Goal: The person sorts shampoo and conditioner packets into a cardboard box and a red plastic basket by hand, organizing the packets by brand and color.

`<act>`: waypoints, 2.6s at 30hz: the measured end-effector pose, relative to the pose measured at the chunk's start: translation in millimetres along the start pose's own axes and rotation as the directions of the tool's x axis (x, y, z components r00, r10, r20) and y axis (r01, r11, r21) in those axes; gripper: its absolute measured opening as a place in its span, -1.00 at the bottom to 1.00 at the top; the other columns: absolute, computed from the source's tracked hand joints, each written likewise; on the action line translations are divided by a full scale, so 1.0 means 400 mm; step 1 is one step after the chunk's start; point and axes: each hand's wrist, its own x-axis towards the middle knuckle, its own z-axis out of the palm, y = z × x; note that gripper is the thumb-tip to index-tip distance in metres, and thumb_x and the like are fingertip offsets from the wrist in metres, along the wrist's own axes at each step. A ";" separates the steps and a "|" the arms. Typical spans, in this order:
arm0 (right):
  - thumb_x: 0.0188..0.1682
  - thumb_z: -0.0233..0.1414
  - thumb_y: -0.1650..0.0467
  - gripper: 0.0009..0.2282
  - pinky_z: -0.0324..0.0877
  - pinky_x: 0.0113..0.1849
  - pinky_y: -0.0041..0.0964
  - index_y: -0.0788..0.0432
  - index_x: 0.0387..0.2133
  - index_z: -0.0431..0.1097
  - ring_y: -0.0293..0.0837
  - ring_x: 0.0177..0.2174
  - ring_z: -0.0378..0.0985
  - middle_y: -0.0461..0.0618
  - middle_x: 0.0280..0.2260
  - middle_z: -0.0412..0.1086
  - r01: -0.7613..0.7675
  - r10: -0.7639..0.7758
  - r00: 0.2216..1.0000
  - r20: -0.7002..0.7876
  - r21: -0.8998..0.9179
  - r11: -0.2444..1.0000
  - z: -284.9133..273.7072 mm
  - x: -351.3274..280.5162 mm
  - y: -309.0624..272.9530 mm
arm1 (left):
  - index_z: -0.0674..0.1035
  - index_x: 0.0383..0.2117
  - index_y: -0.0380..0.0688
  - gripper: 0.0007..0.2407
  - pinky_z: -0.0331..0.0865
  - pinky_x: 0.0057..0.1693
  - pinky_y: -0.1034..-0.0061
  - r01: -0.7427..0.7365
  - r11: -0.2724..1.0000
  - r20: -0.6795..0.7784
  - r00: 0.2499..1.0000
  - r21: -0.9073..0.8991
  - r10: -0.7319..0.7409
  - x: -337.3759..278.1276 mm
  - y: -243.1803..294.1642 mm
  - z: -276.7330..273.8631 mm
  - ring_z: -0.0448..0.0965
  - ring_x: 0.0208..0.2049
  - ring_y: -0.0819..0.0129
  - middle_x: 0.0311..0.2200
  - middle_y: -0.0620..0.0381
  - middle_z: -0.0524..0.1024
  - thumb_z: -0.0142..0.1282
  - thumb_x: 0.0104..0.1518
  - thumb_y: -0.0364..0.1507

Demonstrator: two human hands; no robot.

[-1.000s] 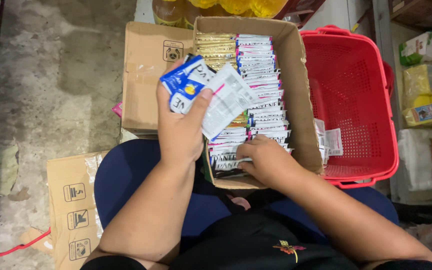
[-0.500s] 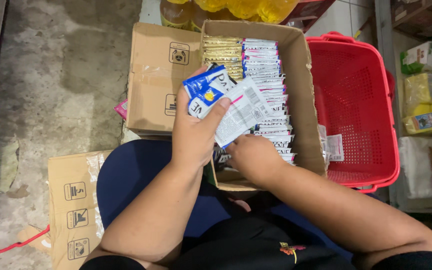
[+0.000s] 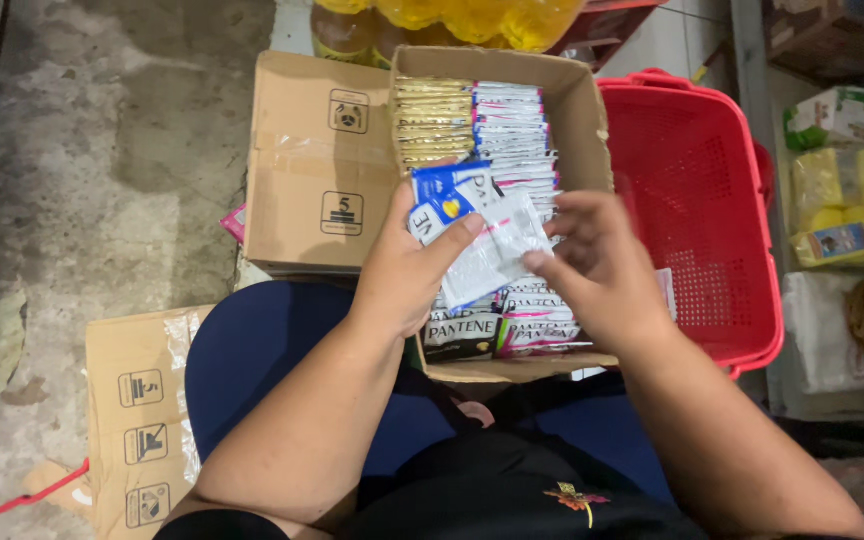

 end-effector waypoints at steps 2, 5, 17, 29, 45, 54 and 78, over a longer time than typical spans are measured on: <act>-0.02 0.14 0.56 -0.76 0.47 -0.24 -0.37 0.26 -0.12 0.30 -0.29 -0.27 0.53 0.00 -0.25 0.47 -0.088 0.086 0.996 0.019 0.120 0.989 -0.014 0.007 0.017 | 0.34 0.19 -0.23 -0.63 0.51 0.13 0.43 0.035 0.999 0.015 0.999 -0.011 -0.034 -0.001 -0.008 0.006 0.57 0.01 0.37 0.00 0.00 0.53 0.09 0.25 -0.60; 0.06 0.14 0.52 -0.82 0.46 -0.20 -0.38 0.26 -0.12 0.33 -0.31 -0.26 0.51 -0.03 -0.21 0.47 0.072 -0.059 0.981 -0.187 0.065 0.995 -0.022 -0.029 0.007 | 0.34 0.21 -0.22 -0.64 0.50 0.10 0.43 0.007 1.000 -0.008 1.000 -0.006 -0.007 -0.001 -0.005 0.003 0.56 -0.02 0.37 0.00 0.00 0.52 0.06 0.28 -0.56; -0.12 0.28 0.41 -0.67 0.44 -0.07 -0.14 0.14 -0.08 0.43 0.01 -0.13 0.54 0.00 -0.14 0.45 0.403 -0.403 0.909 0.104 -0.467 0.787 0.062 -0.084 -0.072 | 0.39 0.16 -0.21 -0.64 0.54 0.04 0.36 0.283 0.955 0.043 0.959 -0.086 -0.280 -0.010 0.014 0.007 0.62 -0.06 0.29 -0.05 -0.03 0.58 0.08 0.23 -0.57; -0.10 0.23 0.49 -0.85 0.42 -0.19 -0.12 0.15 -0.27 0.49 -0.02 -0.26 0.59 0.00 -0.32 0.51 0.299 -0.266 0.953 0.143 -0.571 0.765 0.017 -0.046 -0.046 | 0.35 0.16 -0.24 -0.69 0.56 0.04 0.31 -0.207 0.948 -0.257 0.956 -0.241 0.143 0.025 0.017 -0.049 0.61 -0.07 0.25 -0.04 -0.03 0.55 0.06 0.32 -0.57; -0.14 0.18 0.35 -0.76 0.42 -0.30 0.11 0.17 -0.25 0.38 0.19 -0.31 0.56 0.11 -0.30 0.46 0.410 0.126 0.845 0.520 -0.781 0.471 0.166 0.015 0.099 | 0.33 0.20 -0.16 -0.66 0.51 0.14 0.28 -0.279 0.921 -0.265 0.942 -0.273 0.207 -0.002 0.058 -0.023 0.55 0.02 0.23 0.01 -0.02 0.48 0.05 0.33 -0.54; -0.05 0.17 0.37 -0.81 0.50 -0.30 -0.16 0.17 -0.21 0.46 -0.03 -0.37 0.63 0.08 -0.34 0.56 0.118 0.032 0.973 0.230 -0.606 0.787 0.081 0.008 0.043 | 0.35 0.17 -0.16 -0.63 0.53 0.05 0.32 -0.094 0.951 -0.218 0.976 -0.296 0.028 0.006 0.036 -0.027 0.60 -0.06 0.25 -0.05 -0.01 0.52 0.01 0.22 -0.60; -0.19 0.34 0.42 -0.34 0.33 -0.02 -0.08 0.14 0.20 0.16 0.09 -0.04 0.43 0.23 0.03 0.36 0.325 -0.430 0.902 0.029 -0.700 0.636 -0.019 -0.050 -0.005 | 0.42 0.12 -0.18 -0.60 0.48 0.09 0.50 0.029 0.815 0.129 0.983 0.579 -0.127 -0.040 -0.033 0.044 0.58 -0.06 0.44 -0.06 0.06 0.60 0.23 0.13 -0.56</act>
